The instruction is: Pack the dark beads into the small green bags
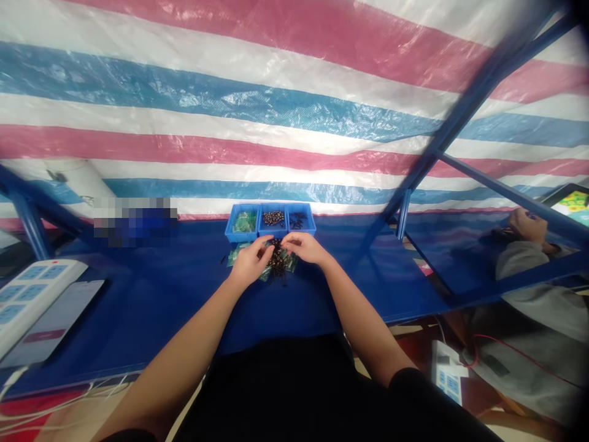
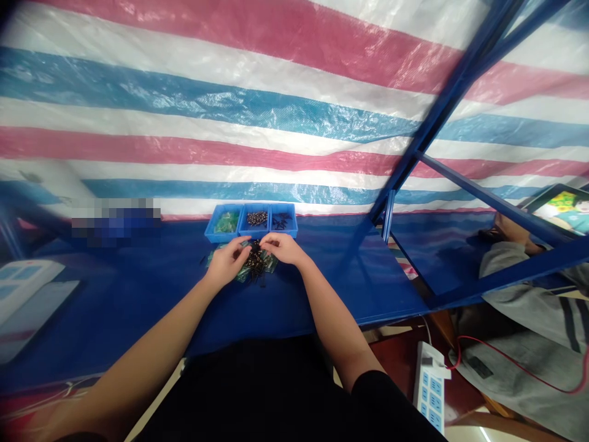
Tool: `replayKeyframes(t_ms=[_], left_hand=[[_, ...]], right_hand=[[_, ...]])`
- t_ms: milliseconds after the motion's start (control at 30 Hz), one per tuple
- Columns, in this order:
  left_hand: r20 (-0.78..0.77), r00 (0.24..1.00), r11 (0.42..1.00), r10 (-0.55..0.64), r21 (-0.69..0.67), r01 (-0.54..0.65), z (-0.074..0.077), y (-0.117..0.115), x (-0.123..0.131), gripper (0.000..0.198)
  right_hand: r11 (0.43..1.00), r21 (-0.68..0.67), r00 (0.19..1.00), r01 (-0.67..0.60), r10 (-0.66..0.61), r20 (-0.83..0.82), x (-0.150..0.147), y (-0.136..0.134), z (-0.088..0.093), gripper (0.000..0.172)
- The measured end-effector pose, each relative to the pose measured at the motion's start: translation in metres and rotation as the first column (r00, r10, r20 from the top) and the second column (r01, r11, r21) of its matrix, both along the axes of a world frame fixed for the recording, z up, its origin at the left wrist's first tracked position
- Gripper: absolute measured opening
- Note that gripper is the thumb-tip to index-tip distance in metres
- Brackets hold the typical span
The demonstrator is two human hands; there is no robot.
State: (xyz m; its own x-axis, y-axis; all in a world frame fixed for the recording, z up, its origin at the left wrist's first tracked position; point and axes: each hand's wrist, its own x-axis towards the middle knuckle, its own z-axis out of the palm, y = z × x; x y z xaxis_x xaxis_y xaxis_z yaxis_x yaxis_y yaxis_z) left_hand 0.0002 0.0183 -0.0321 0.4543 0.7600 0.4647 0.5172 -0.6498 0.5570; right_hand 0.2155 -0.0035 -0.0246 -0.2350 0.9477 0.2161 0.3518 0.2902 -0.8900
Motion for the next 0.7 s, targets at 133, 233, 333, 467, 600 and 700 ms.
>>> replayKeyframes(t_ms=[133,233,333,467,600,700], left_hand=[[-0.009,0.999,0.999,-0.043,-0.012,0.043,-0.002,0.001,0.0,0.039],[0.01,0.999,0.999,-0.044,0.004,0.044,-0.004,0.002,0.0,0.034],[0.019,0.998,0.998,-0.056,0.02,0.055,-0.005,0.002,0.001,0.032],[-0.023,0.998,0.998,-0.063,0.028,0.064,-0.004,0.002,0.002,0.029],[-0.049,0.998,0.996,0.033,0.083,-0.029,-0.001,0.005,-0.002,0.03],[-0.045,0.996,0.994,0.08,0.075,-0.077,0.0,0.007,-0.005,0.031]], right_hand=[[0.983,-0.103,0.971,-0.149,0.127,-0.201,-0.006,-0.004,0.006,0.025],[0.975,-0.121,0.961,-0.186,0.154,-0.231,-0.01,-0.008,0.008,0.023],[0.976,-0.106,0.956,-0.192,0.162,-0.243,-0.013,-0.009,0.008,0.021],[0.989,-0.062,0.979,-0.132,0.12,-0.167,-0.012,-0.007,0.005,0.019],[0.998,0.054,0.997,0.038,-0.042,0.069,-0.004,-0.007,0.004,0.017],[0.998,0.04,0.982,-0.039,0.031,0.185,-0.004,-0.01,0.005,0.018]])
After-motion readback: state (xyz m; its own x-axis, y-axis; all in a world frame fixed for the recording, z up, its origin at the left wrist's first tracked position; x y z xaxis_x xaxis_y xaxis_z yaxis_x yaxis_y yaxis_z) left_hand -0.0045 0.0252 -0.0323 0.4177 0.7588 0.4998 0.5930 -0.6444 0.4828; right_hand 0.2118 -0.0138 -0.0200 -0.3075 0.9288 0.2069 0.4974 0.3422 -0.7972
